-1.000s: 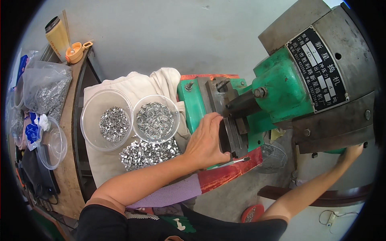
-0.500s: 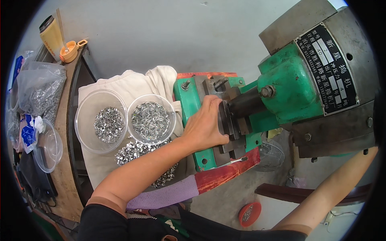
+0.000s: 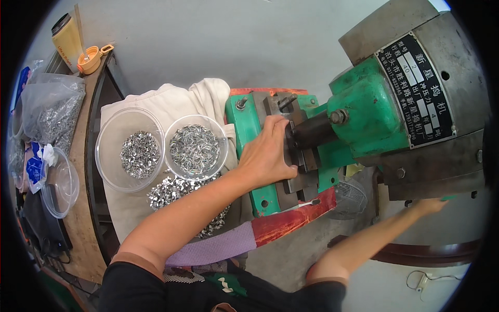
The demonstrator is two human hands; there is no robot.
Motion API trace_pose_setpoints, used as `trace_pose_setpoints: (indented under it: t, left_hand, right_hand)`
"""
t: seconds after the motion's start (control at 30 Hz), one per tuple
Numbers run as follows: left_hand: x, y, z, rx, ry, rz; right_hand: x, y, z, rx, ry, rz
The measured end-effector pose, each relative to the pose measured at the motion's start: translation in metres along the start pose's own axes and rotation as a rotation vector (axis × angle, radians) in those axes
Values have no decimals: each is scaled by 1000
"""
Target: Manually placing small metal rivets onto a base and using a riveting press machine to secure them.
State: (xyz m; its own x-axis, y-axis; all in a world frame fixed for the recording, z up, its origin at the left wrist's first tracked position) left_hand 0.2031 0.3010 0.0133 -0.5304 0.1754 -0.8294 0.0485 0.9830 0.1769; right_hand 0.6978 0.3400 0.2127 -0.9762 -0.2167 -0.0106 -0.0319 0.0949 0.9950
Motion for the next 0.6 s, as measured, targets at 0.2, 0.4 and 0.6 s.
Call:
trace_pose_setpoints:
  t: [0.2, 0.4, 0.6]
  left_hand:
    - [24, -14, -13, -113, -35, 86]
    - [22, -12, -8, -107, -26, 69]
    - [-6, 6, 8, -36, -85, 65]
  right_hand:
    - [105, 9, 7, -110, 380, 421]
    - [55, 20, 1, 126, 486, 455]
    - [-368, 170, -107, 82, 326, 363]
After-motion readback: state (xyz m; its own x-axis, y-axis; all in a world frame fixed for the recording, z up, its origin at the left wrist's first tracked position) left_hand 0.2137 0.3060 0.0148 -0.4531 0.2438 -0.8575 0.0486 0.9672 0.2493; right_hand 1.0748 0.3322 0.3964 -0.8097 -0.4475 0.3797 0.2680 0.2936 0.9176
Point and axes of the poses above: each hand's wrist, its own y-axis towards the middle knuckle, its own z-axis out of the palm, x = y × z, the point moved 1 cm from there along y, towards the middle knuckle, and after that the axes turned 5 degrees about y, right-handed, at the moved point
